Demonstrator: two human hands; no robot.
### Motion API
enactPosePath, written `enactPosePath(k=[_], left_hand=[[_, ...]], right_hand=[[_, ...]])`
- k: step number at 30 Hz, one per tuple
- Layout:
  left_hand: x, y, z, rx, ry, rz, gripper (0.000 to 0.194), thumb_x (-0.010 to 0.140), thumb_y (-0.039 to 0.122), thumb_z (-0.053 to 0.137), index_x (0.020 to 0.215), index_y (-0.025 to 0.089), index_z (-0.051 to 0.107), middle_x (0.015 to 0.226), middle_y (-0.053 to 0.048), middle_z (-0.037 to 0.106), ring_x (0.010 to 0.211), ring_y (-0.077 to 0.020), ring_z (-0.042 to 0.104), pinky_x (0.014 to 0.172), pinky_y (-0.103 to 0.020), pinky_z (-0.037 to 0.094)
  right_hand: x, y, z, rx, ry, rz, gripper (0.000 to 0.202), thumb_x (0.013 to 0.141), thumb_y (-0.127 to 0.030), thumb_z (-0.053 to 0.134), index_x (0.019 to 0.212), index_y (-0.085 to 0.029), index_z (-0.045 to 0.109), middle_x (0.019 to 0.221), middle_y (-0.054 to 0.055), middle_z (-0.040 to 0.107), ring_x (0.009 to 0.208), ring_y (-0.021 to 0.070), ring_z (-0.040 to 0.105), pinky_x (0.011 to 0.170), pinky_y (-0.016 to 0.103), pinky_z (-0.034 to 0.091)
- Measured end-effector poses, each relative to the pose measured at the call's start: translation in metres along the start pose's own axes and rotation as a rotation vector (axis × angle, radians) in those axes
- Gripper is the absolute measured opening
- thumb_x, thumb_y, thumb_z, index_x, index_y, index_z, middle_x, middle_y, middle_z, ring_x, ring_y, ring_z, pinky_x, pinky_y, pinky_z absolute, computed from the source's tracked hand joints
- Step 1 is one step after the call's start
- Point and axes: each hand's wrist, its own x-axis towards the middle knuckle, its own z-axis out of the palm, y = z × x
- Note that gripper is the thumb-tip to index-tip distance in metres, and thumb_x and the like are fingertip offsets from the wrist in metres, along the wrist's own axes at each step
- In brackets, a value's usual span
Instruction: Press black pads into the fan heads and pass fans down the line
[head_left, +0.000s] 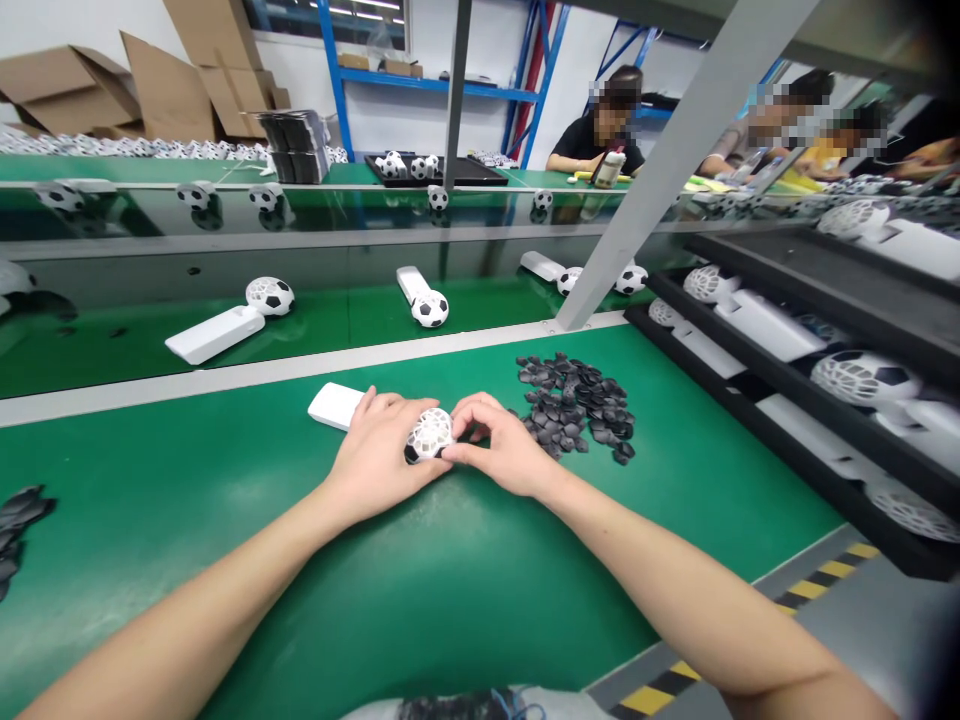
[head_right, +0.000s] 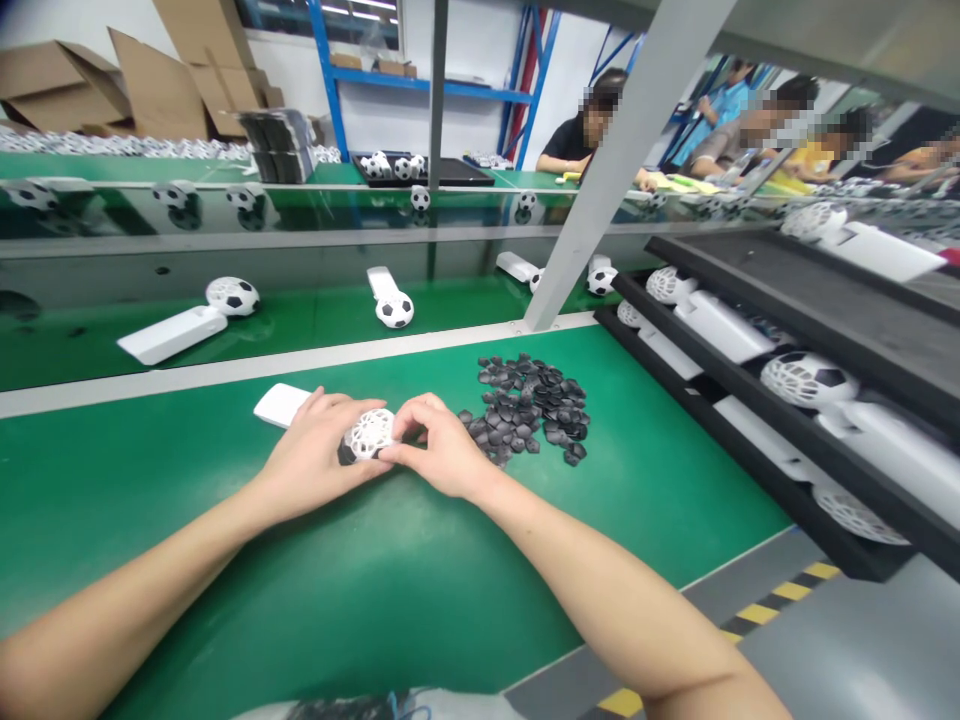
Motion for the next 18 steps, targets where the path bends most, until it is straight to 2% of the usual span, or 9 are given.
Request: enactPosePath(k=[4,6,9,13,15,18], left_hand=[[0.000,0.000,0.000,-0.027,0.003,0.001,0.046,0.071,0.043,0.061,0.109,0.019,0.054,0.099,-0.006,0.059,0.096,-0.0248,0.047,0.098,-0.047,0.028],[-0.001,0.000,0.000,-0.029,0.014,0.011,0.047,0.070,0.043,0.062,0.109,0.018,0.054,0.097,-0.006,0.059,0.095,-0.0251,0.047,0.096,-0.046,0.030],[-0.002,-0.003,0.000,-0.066,-0.024,0.089,0.055,0.069,0.046,0.064,0.115,0.020,0.050,0.104,-0.006,0.057,0.101,-0.0255,0.045,0.101,-0.049,0.023],[-0.002,-0.007,-0.006,-0.101,-0.119,0.173,0.059,0.070,0.047,0.064,0.121,0.023,0.046,0.118,-0.006,0.053,0.117,-0.0275,0.036,0.106,-0.052,0.009],[-0.002,-0.008,-0.008,-0.104,-0.178,0.193,0.056,0.075,0.042,0.061,0.125,0.025,0.042,0.126,-0.006,0.049,0.124,-0.0282,0.028,0.106,-0.053,0.008],[-0.005,-0.002,-0.006,-0.088,-0.235,0.150,0.058,0.077,0.035,0.059,0.129,0.028,0.036,0.140,-0.006,0.032,0.131,-0.0300,0.014,0.105,-0.056,0.008]], right_hand=[[0.004,0.000,0.003,0.001,-0.014,0.074,0.027,0.065,-0.024,0.070,0.081,-0.019,0.049,0.097,0.002,0.054,0.088,0.0149,0.053,0.072,0.027,0.043],[0.007,0.000,-0.003,0.009,-0.053,0.106,0.029,0.064,-0.027,0.070,0.083,-0.019,0.050,0.094,0.001,0.056,0.085,0.0144,0.054,0.070,0.027,0.044],[0.010,0.001,-0.026,-0.136,-0.086,0.149,0.026,0.065,-0.033,0.069,0.081,-0.019,0.054,0.086,0.001,0.059,0.076,0.0140,0.056,0.066,0.027,0.044],[0.007,0.006,-0.063,-0.543,0.100,0.233,0.013,0.071,-0.032,0.063,0.073,-0.020,0.059,0.075,0.001,0.061,0.068,0.0151,0.055,0.063,0.028,0.042],[0.005,0.008,-0.070,-0.640,0.074,0.294,0.011,0.070,-0.030,0.065,0.074,-0.020,0.060,0.074,0.002,0.062,0.069,0.0162,0.057,0.062,0.028,0.042],[0.005,0.008,-0.065,-0.710,-0.001,0.336,0.011,0.070,-0.026,0.066,0.078,-0.021,0.061,0.078,0.003,0.065,0.073,0.0171,0.059,0.061,0.026,0.042]])
